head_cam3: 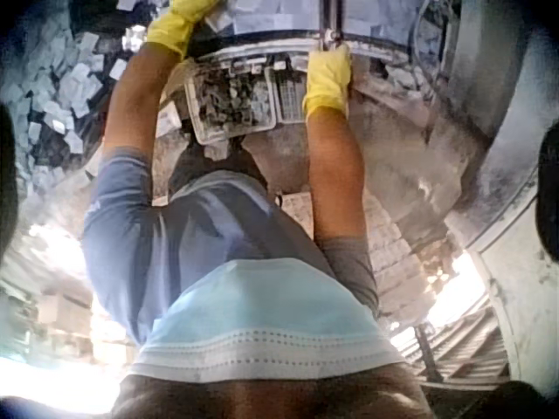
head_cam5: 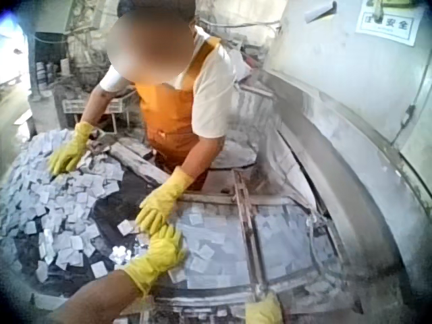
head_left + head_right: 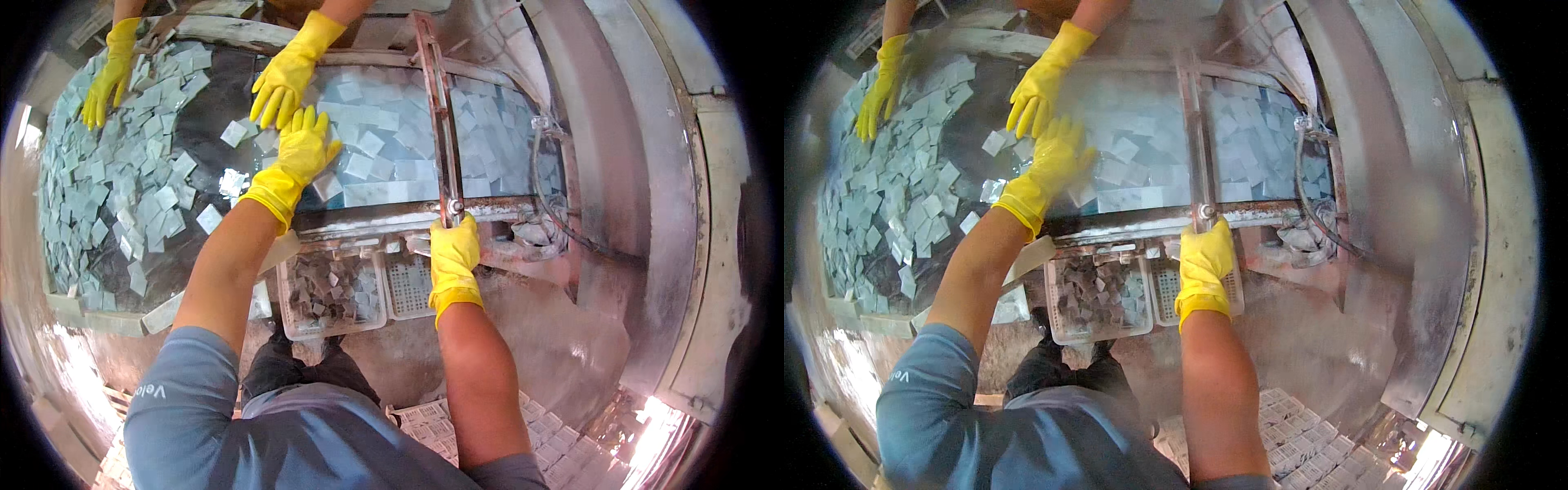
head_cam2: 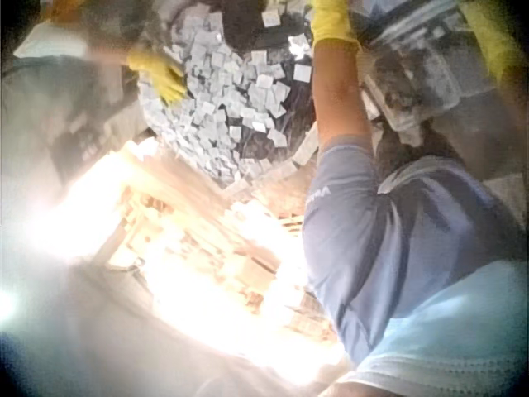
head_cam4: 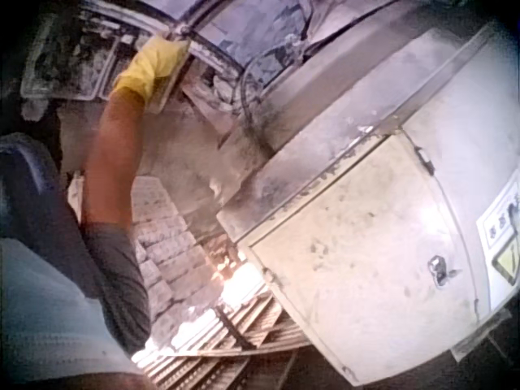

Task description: The person sorts small square tiles on a conveyor belt, moving them into a white plastic basket. The person then carries the basket to a nearby table and places it down. The person returns to the conveyor belt and continues sorting tiles.

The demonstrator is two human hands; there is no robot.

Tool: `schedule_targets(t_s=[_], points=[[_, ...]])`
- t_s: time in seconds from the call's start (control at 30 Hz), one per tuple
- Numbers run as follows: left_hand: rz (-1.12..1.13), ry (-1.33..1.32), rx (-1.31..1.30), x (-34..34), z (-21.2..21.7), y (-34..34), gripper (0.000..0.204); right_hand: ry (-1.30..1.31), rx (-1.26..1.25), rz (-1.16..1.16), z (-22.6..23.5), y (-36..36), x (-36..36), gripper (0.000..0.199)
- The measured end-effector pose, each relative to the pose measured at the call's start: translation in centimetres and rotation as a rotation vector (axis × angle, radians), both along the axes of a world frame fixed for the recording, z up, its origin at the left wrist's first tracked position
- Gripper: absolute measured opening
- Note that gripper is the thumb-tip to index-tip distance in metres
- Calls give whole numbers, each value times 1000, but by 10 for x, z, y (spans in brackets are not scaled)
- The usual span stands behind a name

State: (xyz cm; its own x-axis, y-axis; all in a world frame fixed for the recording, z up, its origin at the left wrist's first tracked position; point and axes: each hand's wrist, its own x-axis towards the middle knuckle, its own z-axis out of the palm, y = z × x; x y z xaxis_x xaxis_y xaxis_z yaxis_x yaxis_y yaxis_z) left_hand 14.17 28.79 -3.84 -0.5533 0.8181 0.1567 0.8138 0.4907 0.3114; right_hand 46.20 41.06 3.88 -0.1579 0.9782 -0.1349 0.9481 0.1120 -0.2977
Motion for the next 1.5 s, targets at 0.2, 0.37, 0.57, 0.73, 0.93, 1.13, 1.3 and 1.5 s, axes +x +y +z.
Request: schedule_targets(t_s=[0.2,0.37,0.57,0.73,0.93,1.13,1.3,1.5], points=[[-107,112,-29,26,-20,-42,68,-12,13,-6,0,0,-2,65],[-219,20,-47,92,-11,-47,73,-39,20,5,-9,3,7,66],[-151,-83,5,115,-8,-49,73,-24,0,8,-1,2,1,68],[-152,125,19,105,-19,-34,42,-48,32,13,-1,1,-3,66],[-245,-58,221,81,1,-22,15,-85,36,-23,-3,1,0,63],[-140,-2,284,25,-4,-21,25,47,38,16,3,-2,-3,58],[-176,142,195,27,-28,-25,30,48,16,22,10,-2,-7,57],[-164,108,331,-10,6,-76,31,30,37,9,4,-2,1,61]])
